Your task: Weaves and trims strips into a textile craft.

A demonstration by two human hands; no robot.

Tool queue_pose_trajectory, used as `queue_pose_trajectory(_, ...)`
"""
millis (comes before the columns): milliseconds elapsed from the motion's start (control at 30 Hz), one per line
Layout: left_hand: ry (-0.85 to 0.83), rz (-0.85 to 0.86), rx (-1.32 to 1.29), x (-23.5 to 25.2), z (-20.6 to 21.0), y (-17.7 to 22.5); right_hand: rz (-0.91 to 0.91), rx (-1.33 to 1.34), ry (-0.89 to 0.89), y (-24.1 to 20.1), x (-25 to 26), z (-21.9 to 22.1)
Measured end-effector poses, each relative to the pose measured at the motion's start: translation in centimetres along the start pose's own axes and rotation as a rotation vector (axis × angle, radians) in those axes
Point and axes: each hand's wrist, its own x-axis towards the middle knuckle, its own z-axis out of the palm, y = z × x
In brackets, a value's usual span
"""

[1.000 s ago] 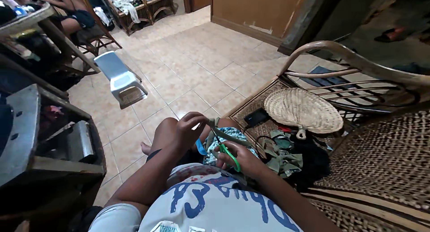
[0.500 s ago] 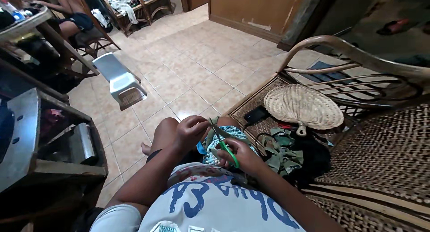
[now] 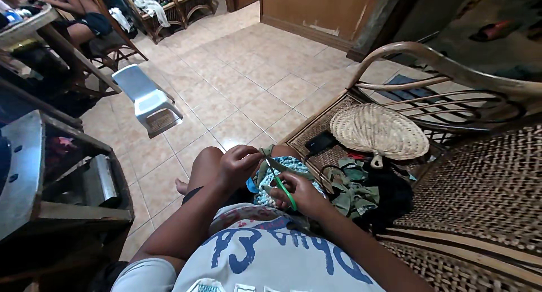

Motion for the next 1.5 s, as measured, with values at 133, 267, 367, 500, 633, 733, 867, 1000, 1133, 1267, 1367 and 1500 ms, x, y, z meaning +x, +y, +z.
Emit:
queue_pose_trajectory(133,-0.011,-0.007,0.012,0.1,-0.1,0.1,-0.001,-0.009,0.025,-0.1,-0.1,0.1)
queue_pose_trajectory(267,-0.018,-0.018,-0.006,-0.2,0.0,-0.1,-0.005,-0.021,0.046,0.0,-0.1,0.0)
queue_pose_trajectory(367,-0.042,-0.046,-0.011,-0.2,-0.3,0.1,-0.034,-0.035,0.054,0.2,0.0,-0.1)
queue_pose_trajectory(500,-0.035,-0.05,-0.017,-0.1,-0.4,0.1,-0.056,-0.047,0.058,0.4,0.0,-0.2)
queue_pose_trajectory(633,-0.044,-0.069,-0.004,0.0,-0.5,0.2,-0.059,-0.049,0.052,0.4,0.0,-0.3)
queue_pose_trajectory(733,-0.042,-0.071,-0.013,0.0,-0.5,0.2,-0.056,-0.038,0.05,0.4,0.0,-0.3)
queue_pose_trajectory(867,-0.055,-0.086,-0.022,0.2,-0.8,0.4,-0.056,-0.048,0.048,0.4,0.0,-0.4)
queue_pose_trajectory(1000,-0.035,-0.077,-0.021,0.0,-0.6,0.2,-0.052,-0.062,0.044,0.6,0.1,-0.4)
queue_pose_trajectory(1133,-0.053,-0.04,-0.036,-0.2,-0.4,0.2,-0.033,-0.041,0.041,0.8,0.3,-0.3)
queue_pose_trajectory(1267,-0.062,-0.006,-0.052,-0.5,0.0,0.2,0.005,-0.037,0.046,0.9,0.5,-0.2)
queue_pose_trajectory(1367,-0.106,-0.046,-0.038,-0.4,-0.3,0.4,-0.013,-0.053,0.049,1.1,0.6,-0.3)
queue_pose_trajectory(1500,-0.104,-0.06,-0.052,-0.5,-0.1,0.3,-0.024,-0.068,0.056,1.4,0.7,-0.4)
